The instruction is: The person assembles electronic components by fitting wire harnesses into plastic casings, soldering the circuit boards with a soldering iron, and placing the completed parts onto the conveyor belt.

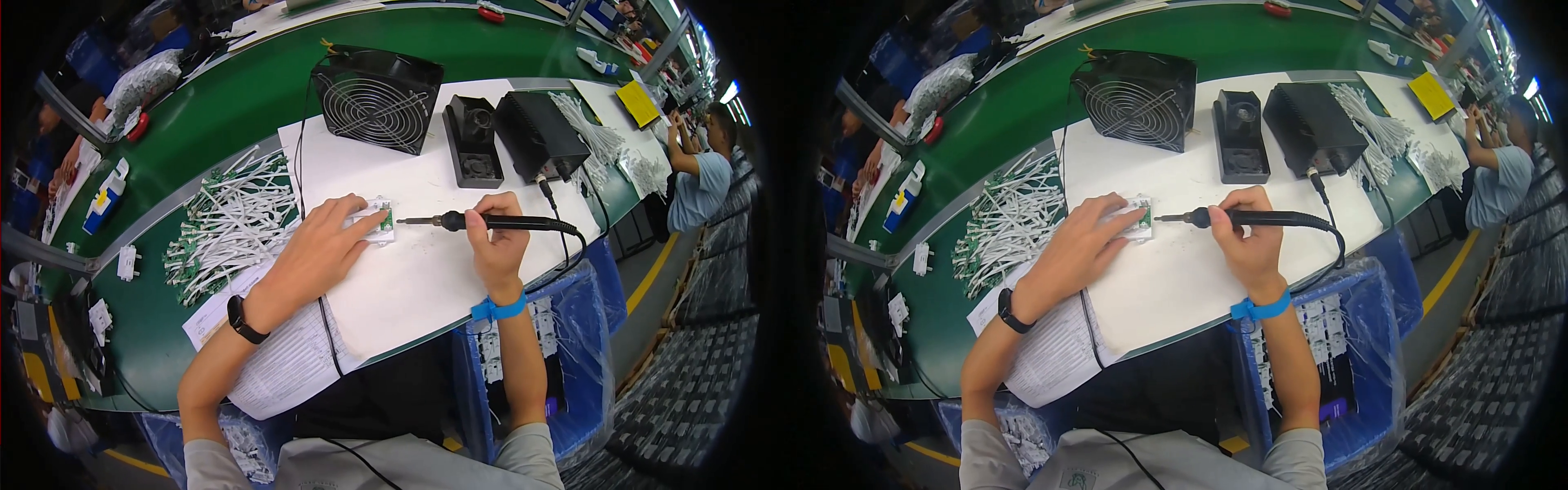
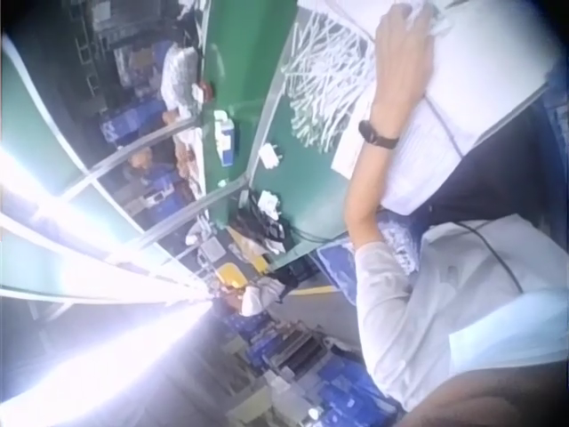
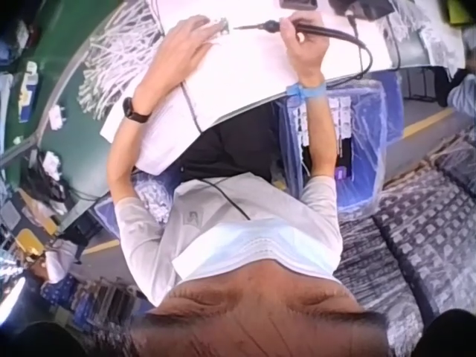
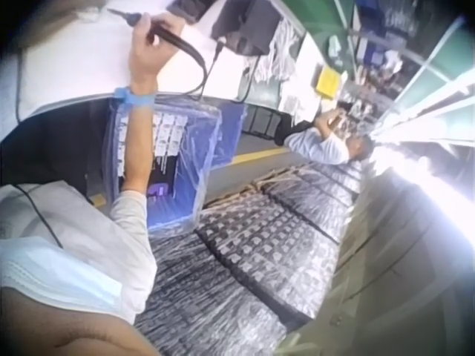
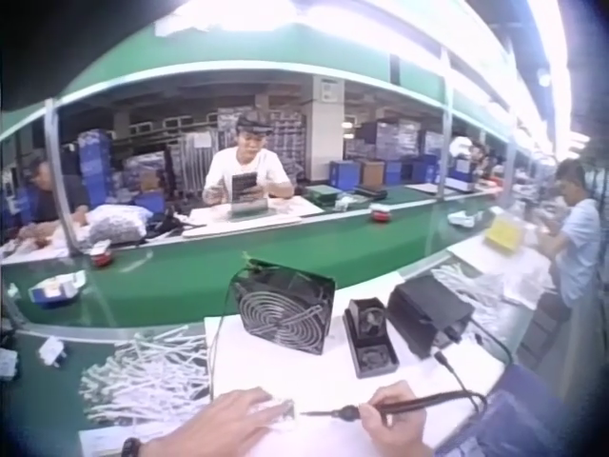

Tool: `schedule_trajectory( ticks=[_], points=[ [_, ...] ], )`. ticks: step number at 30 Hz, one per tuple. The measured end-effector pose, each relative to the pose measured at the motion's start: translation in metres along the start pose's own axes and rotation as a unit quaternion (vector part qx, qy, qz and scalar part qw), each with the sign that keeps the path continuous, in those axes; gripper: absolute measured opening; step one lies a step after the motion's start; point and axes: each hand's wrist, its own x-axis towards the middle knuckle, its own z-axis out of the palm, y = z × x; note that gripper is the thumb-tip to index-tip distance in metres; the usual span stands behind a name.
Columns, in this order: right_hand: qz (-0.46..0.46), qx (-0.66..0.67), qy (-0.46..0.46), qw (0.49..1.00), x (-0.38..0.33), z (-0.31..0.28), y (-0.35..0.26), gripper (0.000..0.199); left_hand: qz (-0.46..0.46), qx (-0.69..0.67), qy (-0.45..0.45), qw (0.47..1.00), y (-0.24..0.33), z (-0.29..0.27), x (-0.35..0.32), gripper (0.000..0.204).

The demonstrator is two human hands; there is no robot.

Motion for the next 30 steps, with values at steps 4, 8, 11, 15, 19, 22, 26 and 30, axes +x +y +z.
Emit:
schedule_trajectory(
  ticks=[4, 8, 11, 15, 19, 22, 26, 30],
  points=[
    [0.005, -0.003, -0.025, 1.0, 0.0009, 0.0001, 0.0001, 0.015, 0.003, -0.007, 0.001, 1.0, -0.0015, -0.0005, -0.0001, 0.047],
    [0.0, -0.008, -0.034, 0.999, 0.0013, -0.0005, 0.0007, 0.016, 0.001, -0.017, 0.0, 1.0, -0.0016, -0.0018, 0.0005, 0.045],
    [0.007, 0.006, -0.044, 0.999, 0.0005, -0.0011, 0.0005, 0.015, -0.001, -0.022, -0.004, 1.0, -0.0016, -0.0029, 0.0009, 0.045],
    [0.005, 0.006, -0.054, 0.999, 0.0017, -0.0021, 0.0006, 0.015, 0.002, -0.018, -0.005, 1.0, -0.0021, -0.0031, 0.0024, 0.045],
    [0.014, 0.018, -0.05, 0.998, 0.0012, -0.0014, 0.0007, 0.014, -0.003, -0.019, -0.009, 1.0, -0.0012, -0.0031, 0.0025, 0.045],
    [0.022, 0.027, -0.047, 0.998, 0.0006, -0.0015, 0.0012, 0.014, -0.003, -0.018, -0.003, 1.0, 0.0001, -0.0025, 0.0031, 0.045],
    [0.011, 0.01, -0.044, 0.999, 0.0009, -0.0027, 0.0016, 0.014, -0.01, -0.024, -0.002, 1.0, 0.0015, -0.0023, 0.0029, 0.044],
    [0.017, 0.021, -0.026, 0.999, 0.0017, -0.0017, 0.0005, 0.014, -0.012, -0.027, -0.005, 1.0, 0.0014, -0.0028, 0.0031, 0.043]
  ],
)
